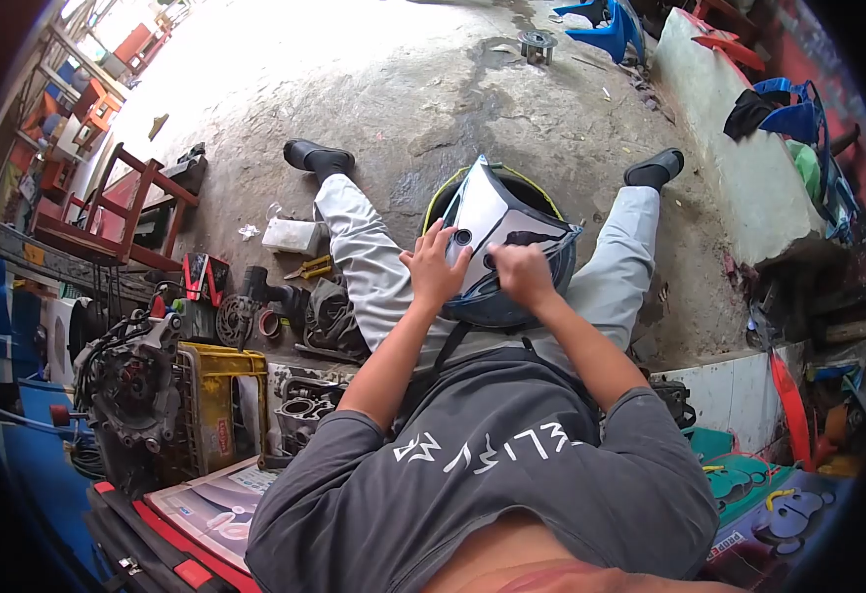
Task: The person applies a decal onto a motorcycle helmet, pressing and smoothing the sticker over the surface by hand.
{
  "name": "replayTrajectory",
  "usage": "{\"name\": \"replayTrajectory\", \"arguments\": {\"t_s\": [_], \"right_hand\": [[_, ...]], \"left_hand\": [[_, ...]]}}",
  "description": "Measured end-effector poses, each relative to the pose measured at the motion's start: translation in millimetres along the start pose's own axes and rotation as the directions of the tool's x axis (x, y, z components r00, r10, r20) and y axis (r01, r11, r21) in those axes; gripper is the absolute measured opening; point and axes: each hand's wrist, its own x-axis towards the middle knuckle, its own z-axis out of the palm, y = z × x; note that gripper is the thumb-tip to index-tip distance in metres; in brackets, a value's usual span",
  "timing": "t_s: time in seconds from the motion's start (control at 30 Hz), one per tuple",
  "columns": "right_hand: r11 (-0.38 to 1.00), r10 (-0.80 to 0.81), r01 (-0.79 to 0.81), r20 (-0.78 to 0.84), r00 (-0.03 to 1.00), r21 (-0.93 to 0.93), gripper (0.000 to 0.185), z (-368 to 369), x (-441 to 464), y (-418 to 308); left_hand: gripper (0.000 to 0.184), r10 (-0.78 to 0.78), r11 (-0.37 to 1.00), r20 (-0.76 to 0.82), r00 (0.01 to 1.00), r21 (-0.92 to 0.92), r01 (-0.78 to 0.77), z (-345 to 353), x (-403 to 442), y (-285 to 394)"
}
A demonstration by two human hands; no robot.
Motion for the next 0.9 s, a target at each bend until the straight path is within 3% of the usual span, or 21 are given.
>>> {"name": "replayTrajectory", "arguments": {"t_s": [0.07,0.13,0.2,0.3,0.4,0.43,0.53,0.57,0.67,0.7,0.8,0.83,0.9], "right_hand": [[0.988,-0.157,0.157,0.014,0.987,0.006,0.018,1.2,-4.2,-6.8],[1.000,0.009,-0.010,-0.010,1.000,-0.023,0.023,2.1,4.4,8.4],[0.991,0.127,-0.131,-0.199,0.972,-0.004,0.024,6.9,12.0,18.5],[0.996,-0.082,0.082,0.020,0.996,-0.037,0.024,11.0,-0.3,5.9],[0.988,-0.141,0.139,0.033,0.989,0.067,0.022,4.0,-3.1,2.9],[0.999,-0.047,0.047,0.033,0.998,0.011,0.022,0.6,0.3,7.7],[0.982,0.187,-0.180,-0.181,0.966,0.060,0.021,7.7,6.8,17.3],[0.980,0.181,-0.168,-0.133,0.974,0.104,0.019,13.4,2.8,14.3],[0.987,-0.064,0.053,0.070,0.996,0.152,0.017,-0.2,-2.7,-15.7],[0.987,-0.060,0.050,0.065,0.996,0.155,0.017,0.2,-1.6,-15.5],[0.989,0.144,-0.142,-0.048,0.988,0.035,0.017,3.5,8.2,2.4],[0.987,0.163,-0.163,-0.159,0.974,0.017,0.018,7.7,11.2,5.8],[0.997,0.007,-0.012,-0.067,0.998,-0.082,0.020,11.9,3.2,0.0]], "left_hand": [[0.050,0.010,1.000,-0.002,1.000,0.003,-0.010,-0.3,0.9,-0.1],[0.050,-0.006,1.000,0.008,1.000,0.013,0.006,-2.9,1.6,1.2],[0.050,-0.016,1.000,0.010,1.000,0.013,0.016,-3.0,1.6,3.3],[0.050,-0.006,1.000,0.013,1.000,0.004,0.006,-1.9,-1.4,2.2],[0.050,0.003,1.000,0.003,1.000,-0.007,-0.003,-0.4,1.8,-1.0],[0.050,-0.003,1.000,0.007,1.000,-0.006,0.003,-0.8,1.8,-1.2],[0.050,-0.010,1.000,0.009,1.000,-0.013,0.010,-0.1,0.0,0.0],[0.050,-0.008,1.000,0.007,1.000,-0.014,0.008,-0.4,0.5,0.0],[0.050,0.006,1.000,0.002,1.000,-0.006,-0.006,1.0,0.3,-1.8],[0.050,0.004,1.000,0.003,1.000,0.000,-0.004,1.0,0.3,-1.6],[0.050,-0.002,1.000,-0.004,1.000,0.010,0.002,-0.7,1.1,-0.9],[0.050,-0.001,1.000,-0.006,1.000,0.006,0.001,-2.0,0.6,0.1],[0.050,0.006,1.000,-0.012,1.000,-0.005,-0.006,-0.6,0.7,1.2]]}}
